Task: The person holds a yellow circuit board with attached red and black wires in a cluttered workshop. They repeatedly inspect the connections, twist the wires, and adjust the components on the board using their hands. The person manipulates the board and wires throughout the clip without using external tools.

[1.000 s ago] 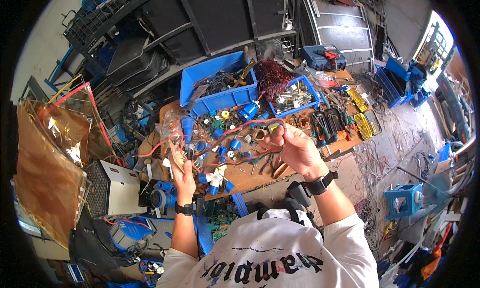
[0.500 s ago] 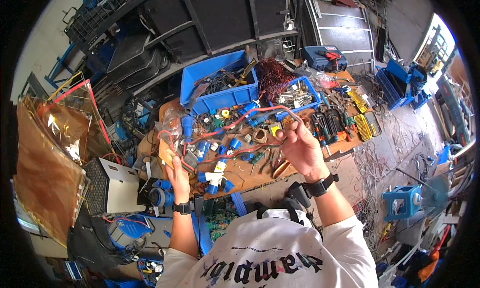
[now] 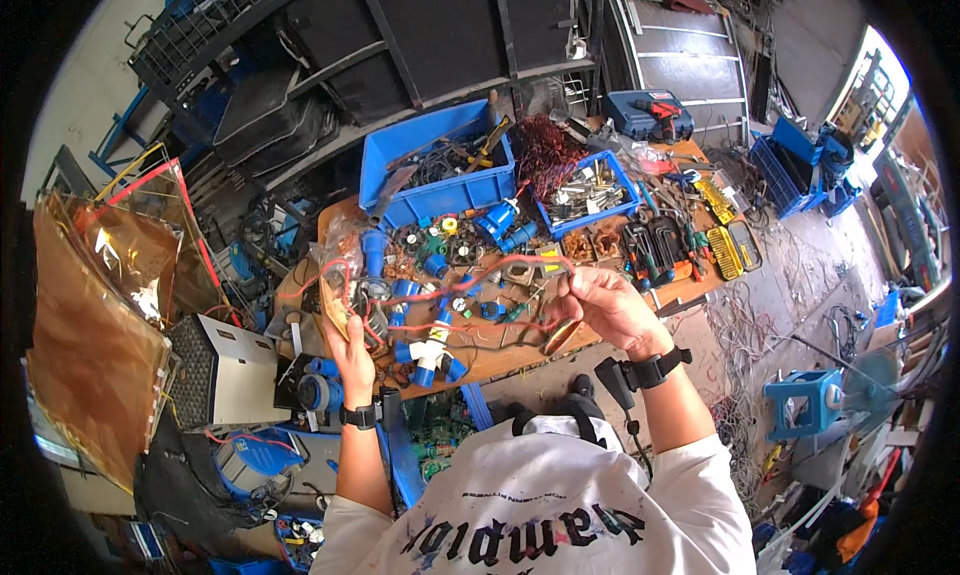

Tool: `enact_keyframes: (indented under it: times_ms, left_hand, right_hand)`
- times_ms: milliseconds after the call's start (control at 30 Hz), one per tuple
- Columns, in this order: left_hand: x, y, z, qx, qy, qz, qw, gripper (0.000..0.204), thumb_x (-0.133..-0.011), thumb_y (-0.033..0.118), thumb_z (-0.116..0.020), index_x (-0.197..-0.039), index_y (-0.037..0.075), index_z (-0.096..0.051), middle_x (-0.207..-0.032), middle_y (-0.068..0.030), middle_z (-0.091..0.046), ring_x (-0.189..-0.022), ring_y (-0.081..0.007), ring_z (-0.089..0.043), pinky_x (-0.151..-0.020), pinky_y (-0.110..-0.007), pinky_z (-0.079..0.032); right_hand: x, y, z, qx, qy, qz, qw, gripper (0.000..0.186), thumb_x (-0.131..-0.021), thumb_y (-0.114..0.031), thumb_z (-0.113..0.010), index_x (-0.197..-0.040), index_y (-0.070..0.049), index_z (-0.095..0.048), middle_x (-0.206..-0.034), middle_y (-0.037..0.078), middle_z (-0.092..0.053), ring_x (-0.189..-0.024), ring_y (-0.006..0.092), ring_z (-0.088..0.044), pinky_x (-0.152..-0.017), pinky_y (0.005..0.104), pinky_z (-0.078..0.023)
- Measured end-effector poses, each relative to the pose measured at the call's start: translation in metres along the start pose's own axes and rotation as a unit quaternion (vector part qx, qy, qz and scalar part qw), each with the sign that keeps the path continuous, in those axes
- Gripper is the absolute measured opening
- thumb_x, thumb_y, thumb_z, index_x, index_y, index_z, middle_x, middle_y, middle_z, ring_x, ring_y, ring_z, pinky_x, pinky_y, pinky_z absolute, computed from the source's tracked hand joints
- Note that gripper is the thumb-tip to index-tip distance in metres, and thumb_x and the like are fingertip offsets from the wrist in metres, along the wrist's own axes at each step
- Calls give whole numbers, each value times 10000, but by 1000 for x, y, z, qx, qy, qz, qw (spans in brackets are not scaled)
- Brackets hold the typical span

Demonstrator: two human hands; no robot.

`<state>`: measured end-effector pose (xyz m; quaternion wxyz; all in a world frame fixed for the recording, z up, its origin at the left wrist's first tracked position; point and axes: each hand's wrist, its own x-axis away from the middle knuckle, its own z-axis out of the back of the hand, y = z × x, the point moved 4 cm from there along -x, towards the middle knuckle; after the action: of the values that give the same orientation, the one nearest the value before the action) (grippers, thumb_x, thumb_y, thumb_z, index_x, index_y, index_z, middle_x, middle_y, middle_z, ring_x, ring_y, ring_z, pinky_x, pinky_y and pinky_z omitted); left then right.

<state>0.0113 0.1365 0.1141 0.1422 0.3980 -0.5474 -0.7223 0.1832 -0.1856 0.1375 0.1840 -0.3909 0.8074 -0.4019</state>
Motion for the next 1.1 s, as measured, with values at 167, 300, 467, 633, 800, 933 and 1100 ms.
enact_keyframes:
  times_ms: [167,300,467,633,800,933,1100]
  left_hand:
    - [4,-3,0,20,-8,37,999,526,-962,253,-541,-1382,7,-343,-1155,-44,-451,-1001,-136,-437,-895,-285,-386]
    - [3,-7,-2,36,-30,44,998,531,-961,267,-546,-1383,15,-345,-1119,-41,-455,-985,-130,-434,-875,-277,-386]
    - [5,20,-8,1,-66,33,997,612,-927,304,-604,-1388,11,-328,-1152,-90,-471,-998,-184,-482,-880,-337,-422]
    - [11,27,-8,-218,-145,-73,962,677,-851,221,-692,-1371,-19,-331,-1292,-205,-446,-1183,-335,-475,-991,-404,-389]
    - [17,31,4,-220,-176,-47,958,700,-848,249,-681,-1384,-18,-319,-1334,-205,-414,-1230,-339,-431,-1029,-402,-346]
    - [20,26,12,-233,-204,-26,951,744,-887,392,-628,-1410,-19,-295,-1403,-217,-373,-1303,-344,-377,-1079,-412,-284]
    - [20,51,2,-289,-236,-110,921,726,-799,238,-708,-1366,-16,-333,-1269,-234,-411,-1163,-418,-428,-985,-453,-366]
  right_hand:
    - [-6,-4,-5,-105,13,136,985,224,-930,-301,-592,-922,-79,-573,-696,-6,-535,-845,200,-602,-924,434,-447]
    - [-7,-5,-10,-189,16,165,968,210,-938,-294,-575,-953,-84,-569,-670,-17,-490,-786,175,-554,-913,412,-432]
    - [-3,-7,-3,-41,-14,60,997,216,-937,-277,-580,-991,-67,-583,-640,-16,-498,-693,166,-541,-857,395,-459]
    - [10,-10,-7,60,-46,-28,997,292,-939,-283,-585,-1068,-21,-584,-587,27,-551,-699,203,-618,-855,381,-493]
    - [6,-10,-10,78,-106,-28,991,364,-941,-361,-575,-850,-12,-628,-631,45,-593,-800,244,-661,-768,366,-516]
    - [11,-3,-6,124,-109,-135,977,420,-934,-421,-568,-960,-5,-614,-566,7,-549,-765,186,-663,-732,323,-515]
    - [9,-2,-11,153,-130,-195,960,590,-936,-439,-547,-1232,70,-508,-626,58,-628,-714,178,-651,-881,343,-481]
